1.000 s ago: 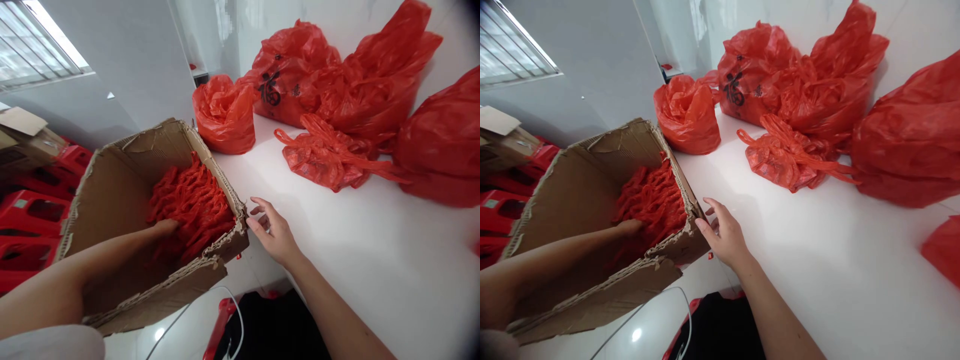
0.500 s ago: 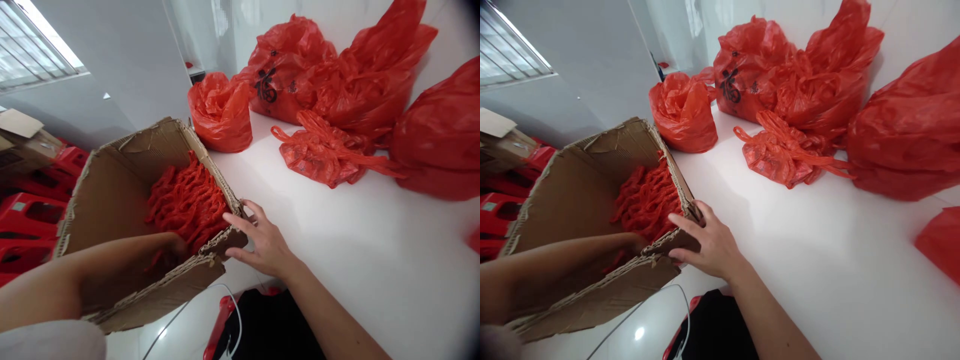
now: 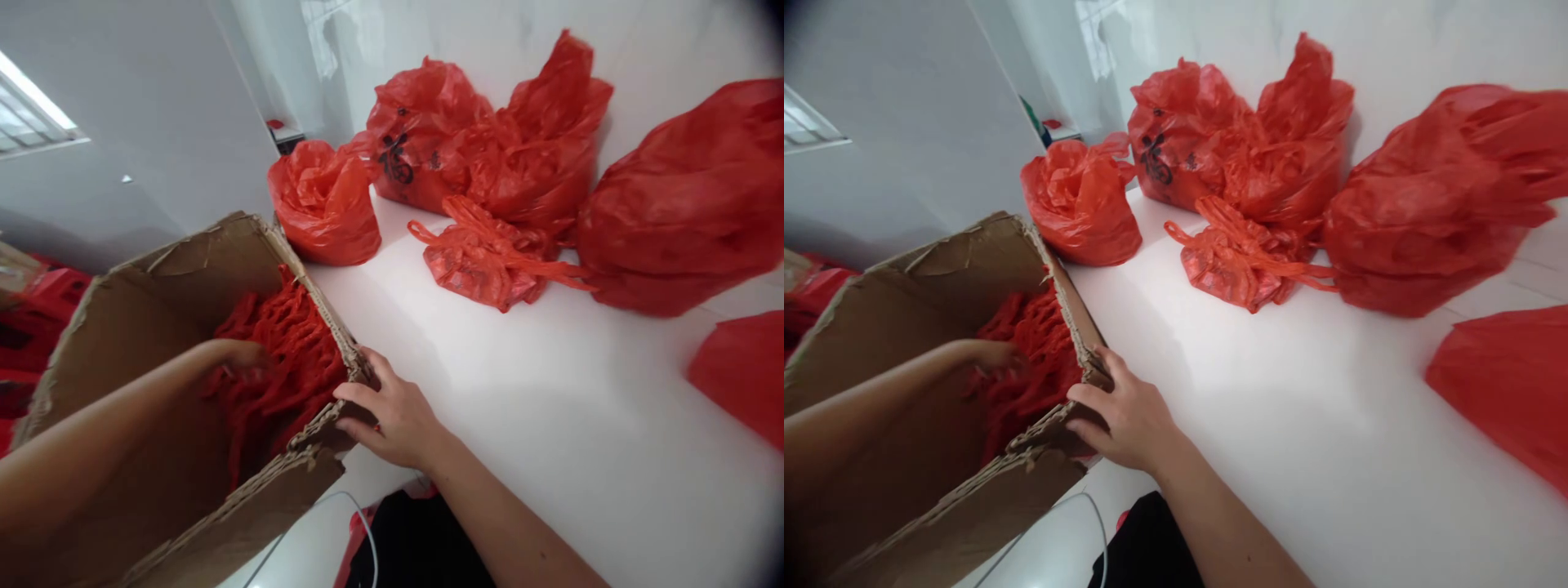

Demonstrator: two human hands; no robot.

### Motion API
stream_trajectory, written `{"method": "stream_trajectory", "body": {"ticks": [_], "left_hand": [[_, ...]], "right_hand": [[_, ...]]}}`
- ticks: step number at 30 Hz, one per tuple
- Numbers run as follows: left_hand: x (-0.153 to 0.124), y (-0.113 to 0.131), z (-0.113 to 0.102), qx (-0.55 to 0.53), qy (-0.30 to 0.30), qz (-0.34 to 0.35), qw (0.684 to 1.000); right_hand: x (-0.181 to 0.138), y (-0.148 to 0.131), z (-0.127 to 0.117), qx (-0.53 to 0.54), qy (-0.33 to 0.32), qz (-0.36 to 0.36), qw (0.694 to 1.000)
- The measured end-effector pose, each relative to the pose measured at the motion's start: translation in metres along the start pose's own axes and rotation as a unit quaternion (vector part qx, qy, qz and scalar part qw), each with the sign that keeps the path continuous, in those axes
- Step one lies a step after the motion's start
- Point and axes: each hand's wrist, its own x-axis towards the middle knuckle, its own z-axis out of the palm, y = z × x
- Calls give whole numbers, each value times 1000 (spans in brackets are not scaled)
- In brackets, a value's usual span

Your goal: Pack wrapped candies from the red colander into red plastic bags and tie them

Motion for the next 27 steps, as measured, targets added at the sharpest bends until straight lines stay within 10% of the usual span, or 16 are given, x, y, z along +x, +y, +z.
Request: {"method": "stream_trajectory", "body": {"ticks": [4, 6, 9, 15, 22, 27], "left_hand": [[7, 42, -85, 39, 145, 12, 989], [7, 92, -106, 18, 278, 134, 951], [17, 183, -102, 29, 334, 398, 854], [71, 294, -72, 122, 337, 445, 821], [47, 241, -107, 67, 307, 403, 859], [-16, 155, -114, -387, 114, 293, 867]], "right_hand": [[1, 2, 1, -12, 3, -3, 1000], [1, 2, 1, -24, 0, -5, 1000], [1, 3, 0, -39, -8, 0, 999], [0, 4, -2, -43, -22, 13, 999], [-1, 5, -2, -43, -12, 3, 999], [-3, 6, -1, -23, 0, -5, 1000]]}}
